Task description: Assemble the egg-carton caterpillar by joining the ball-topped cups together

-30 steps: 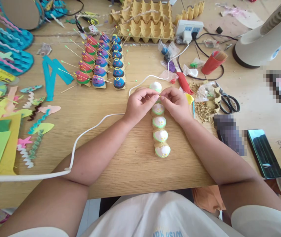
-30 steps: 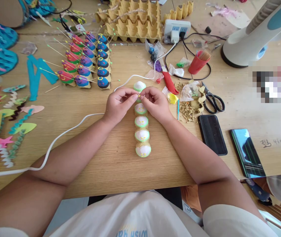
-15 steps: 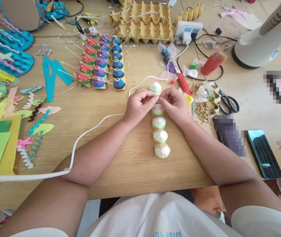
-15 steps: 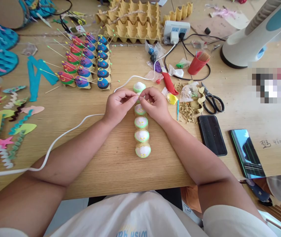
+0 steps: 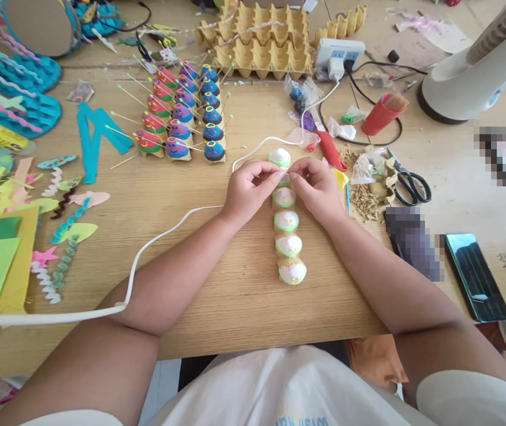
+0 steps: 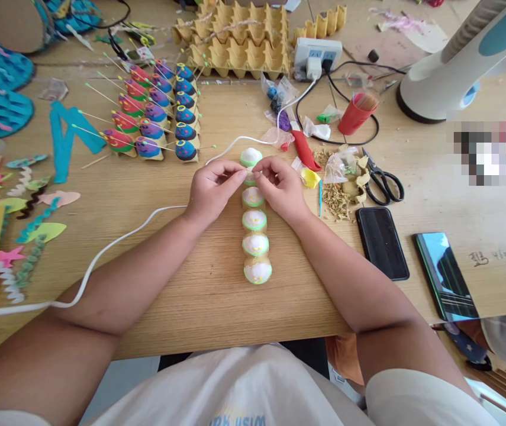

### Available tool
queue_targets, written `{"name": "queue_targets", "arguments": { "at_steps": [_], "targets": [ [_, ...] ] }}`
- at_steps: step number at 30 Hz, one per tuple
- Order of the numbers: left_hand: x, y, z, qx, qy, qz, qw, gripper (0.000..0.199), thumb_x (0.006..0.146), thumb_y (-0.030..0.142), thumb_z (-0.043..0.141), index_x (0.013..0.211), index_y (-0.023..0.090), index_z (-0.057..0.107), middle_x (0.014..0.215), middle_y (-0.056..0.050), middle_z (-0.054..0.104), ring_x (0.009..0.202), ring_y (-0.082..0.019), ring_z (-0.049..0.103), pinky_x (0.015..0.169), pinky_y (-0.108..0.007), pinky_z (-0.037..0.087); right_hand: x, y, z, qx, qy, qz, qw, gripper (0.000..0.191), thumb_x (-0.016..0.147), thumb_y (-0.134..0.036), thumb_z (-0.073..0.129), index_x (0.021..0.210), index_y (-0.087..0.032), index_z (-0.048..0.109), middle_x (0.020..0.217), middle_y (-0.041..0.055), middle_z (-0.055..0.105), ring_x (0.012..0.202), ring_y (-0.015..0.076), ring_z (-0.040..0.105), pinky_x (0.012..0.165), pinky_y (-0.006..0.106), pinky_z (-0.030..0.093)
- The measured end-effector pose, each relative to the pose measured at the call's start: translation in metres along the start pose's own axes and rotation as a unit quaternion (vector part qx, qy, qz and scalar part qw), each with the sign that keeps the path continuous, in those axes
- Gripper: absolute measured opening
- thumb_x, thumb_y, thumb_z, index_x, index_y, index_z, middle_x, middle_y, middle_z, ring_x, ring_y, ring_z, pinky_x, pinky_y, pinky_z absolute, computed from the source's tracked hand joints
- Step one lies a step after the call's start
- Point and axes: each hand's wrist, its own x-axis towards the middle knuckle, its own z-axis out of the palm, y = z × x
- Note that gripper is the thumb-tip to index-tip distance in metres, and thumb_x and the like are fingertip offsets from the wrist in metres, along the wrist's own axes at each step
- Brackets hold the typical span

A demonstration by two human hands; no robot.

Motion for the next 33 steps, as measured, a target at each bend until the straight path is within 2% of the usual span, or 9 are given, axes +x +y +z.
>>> {"name": "queue_targets", "arguments": {
  "at_steps": [8, 15, 24, 33],
  "targets": [
    [0.000, -0.003, 0.000, -0.004, -0.002, 0.009, 1.000, 0.015, 0.098, 0.034, 0.078, 0.099, 0.022, 0.086, 0.098, -0.003, 0.084, 0.089, -0.016, 0.076, 0.081, -0.027, 0.060, 0.002, 0.008, -0.001, -0.026, 0.019, -0.015, 0.999, 0.011, 0.097, -0.035, 0.070, 0.098, -0.025, 0.074, 0.085, 0.0005, 0.069, 0.079, 0.0181, 0.060, 0.075, 0.035, 0.052],
    [0.000, -0.006, -0.001, 0.021, -0.019, 0.041, 0.999, 0.011, 0.096, 0.029, 0.080, 0.104, 0.023, 0.086, 0.098, -0.003, 0.081, 0.085, -0.014, 0.073, 0.079, -0.025, 0.058, 0.005, 0.012, -0.002, -0.065, 0.032, 0.007, 0.997, 0.009, 0.094, -0.028, 0.069, 0.099, -0.025, 0.075, 0.087, 0.0006, 0.073, 0.081, 0.0182, 0.062, 0.075, 0.034, 0.053],
    [0.002, -0.020, 0.000, 0.023, -0.012, 0.020, 0.999, 0.018, 0.093, 0.021, 0.081, 0.111, 0.023, 0.081, 0.103, -0.003, 0.079, 0.094, -0.015, 0.073, 0.086, -0.026, 0.060, 0.007, 0.018, 0.003, -0.055, 0.032, 0.000, 0.998, 0.012, 0.099, -0.028, 0.066, 0.105, -0.025, 0.075, 0.098, 0.0029, 0.078, 0.087, 0.0192, 0.067, 0.081, 0.036, 0.057],
    [0.003, -0.019, 0.000, 0.035, -0.014, 0.003, 0.999, 0.023, 0.092, 0.022, 0.087, 0.114, 0.025, 0.080, 0.102, 0.000, 0.076, 0.087, -0.012, 0.067, 0.078, -0.024, 0.056, 0.005, 0.011, 0.007, -0.035, -0.014, 0.022, 0.999, 0.016, 0.101, -0.032, 0.064, 0.110, -0.024, 0.075, 0.105, 0.0043, 0.079, 0.089, 0.0194, 0.068, 0.080, 0.037, 0.058]
  ]
}}
